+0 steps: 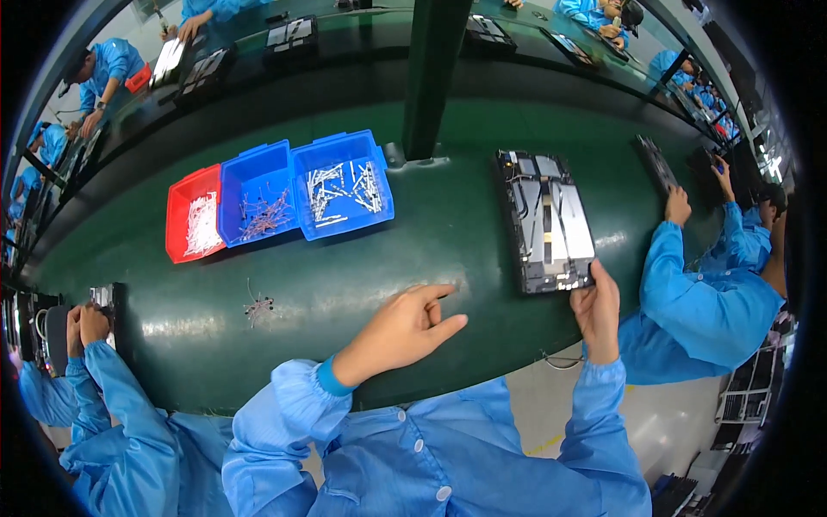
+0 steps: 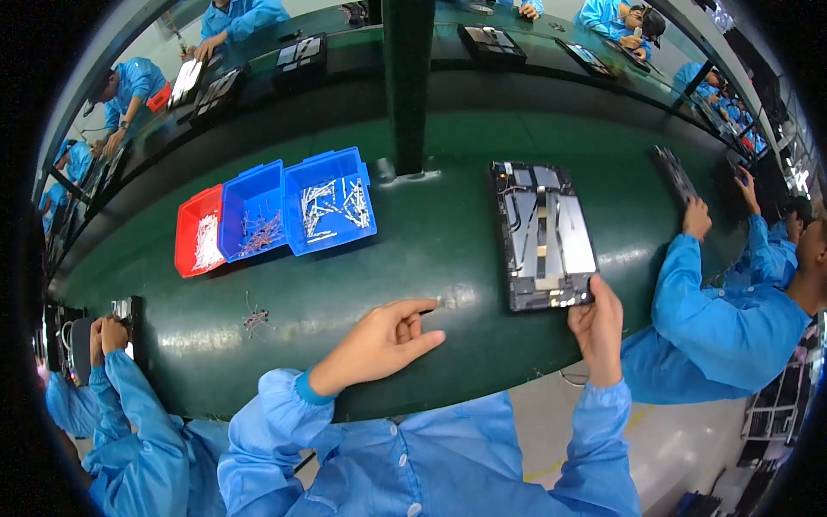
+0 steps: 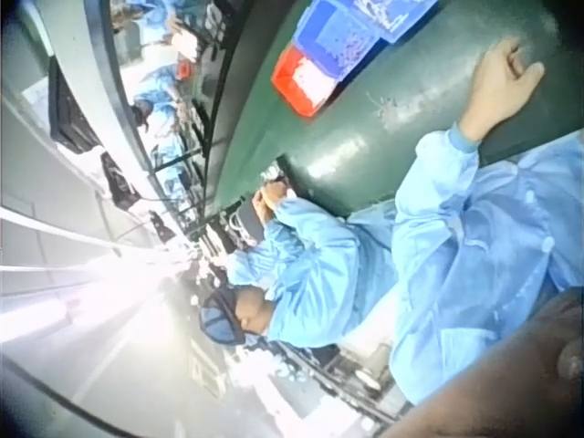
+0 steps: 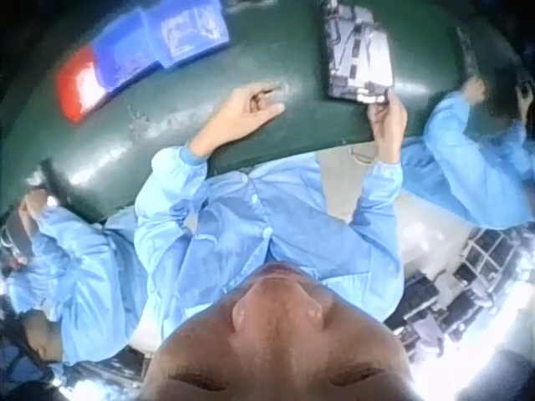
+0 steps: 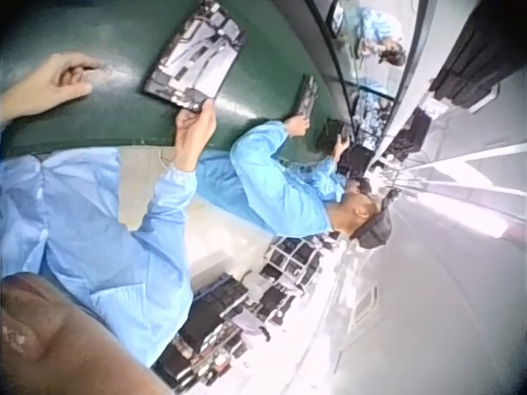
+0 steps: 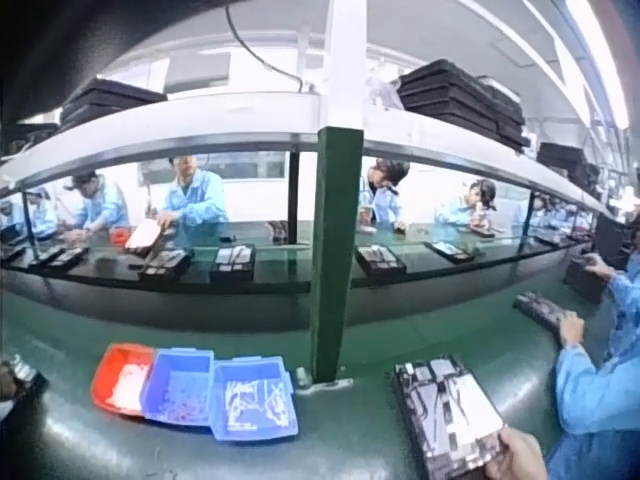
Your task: The person assembles a tablet device by installing internal components such as a circuit board and a battery, securing them with screws using tweezers and an adhesive applicator.
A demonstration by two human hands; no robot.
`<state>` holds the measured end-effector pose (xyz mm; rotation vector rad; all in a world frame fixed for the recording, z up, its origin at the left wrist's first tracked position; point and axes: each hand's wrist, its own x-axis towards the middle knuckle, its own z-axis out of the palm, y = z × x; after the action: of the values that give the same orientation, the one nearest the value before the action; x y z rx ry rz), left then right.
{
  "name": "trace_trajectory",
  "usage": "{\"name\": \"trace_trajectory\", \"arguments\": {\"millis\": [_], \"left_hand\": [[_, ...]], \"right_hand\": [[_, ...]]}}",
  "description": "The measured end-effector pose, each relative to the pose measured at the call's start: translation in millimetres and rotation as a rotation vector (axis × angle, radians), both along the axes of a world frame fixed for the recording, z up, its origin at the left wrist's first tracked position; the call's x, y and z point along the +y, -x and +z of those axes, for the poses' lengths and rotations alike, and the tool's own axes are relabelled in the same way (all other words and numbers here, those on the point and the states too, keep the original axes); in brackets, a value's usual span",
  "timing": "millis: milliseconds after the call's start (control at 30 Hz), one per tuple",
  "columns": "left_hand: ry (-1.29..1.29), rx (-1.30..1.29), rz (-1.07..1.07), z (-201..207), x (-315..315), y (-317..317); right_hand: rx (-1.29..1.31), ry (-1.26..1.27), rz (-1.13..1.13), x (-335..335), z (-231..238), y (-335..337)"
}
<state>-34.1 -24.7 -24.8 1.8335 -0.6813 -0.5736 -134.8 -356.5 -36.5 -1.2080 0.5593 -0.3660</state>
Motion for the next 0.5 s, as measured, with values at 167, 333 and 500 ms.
{"name": "trace_trajectory", "arguments": {"millis": [167,333,500], "left_hand": [[-0.086,-0.173,0.151,27.2,67.2,20.6],[-0.256,-0.548,0.646,23.7,151.9,10.5],[-0.352,-0.555,0.779,14.3,192.9,-1.4]], "right_hand": [[0.054,0.307,-0.232,-6.1,15.2,-1.7],[-0.036,0.440,-0.307,4.1,6.6,20.6],[0.231,0.883,-0.346,56.9,25.6,1.2]]}}
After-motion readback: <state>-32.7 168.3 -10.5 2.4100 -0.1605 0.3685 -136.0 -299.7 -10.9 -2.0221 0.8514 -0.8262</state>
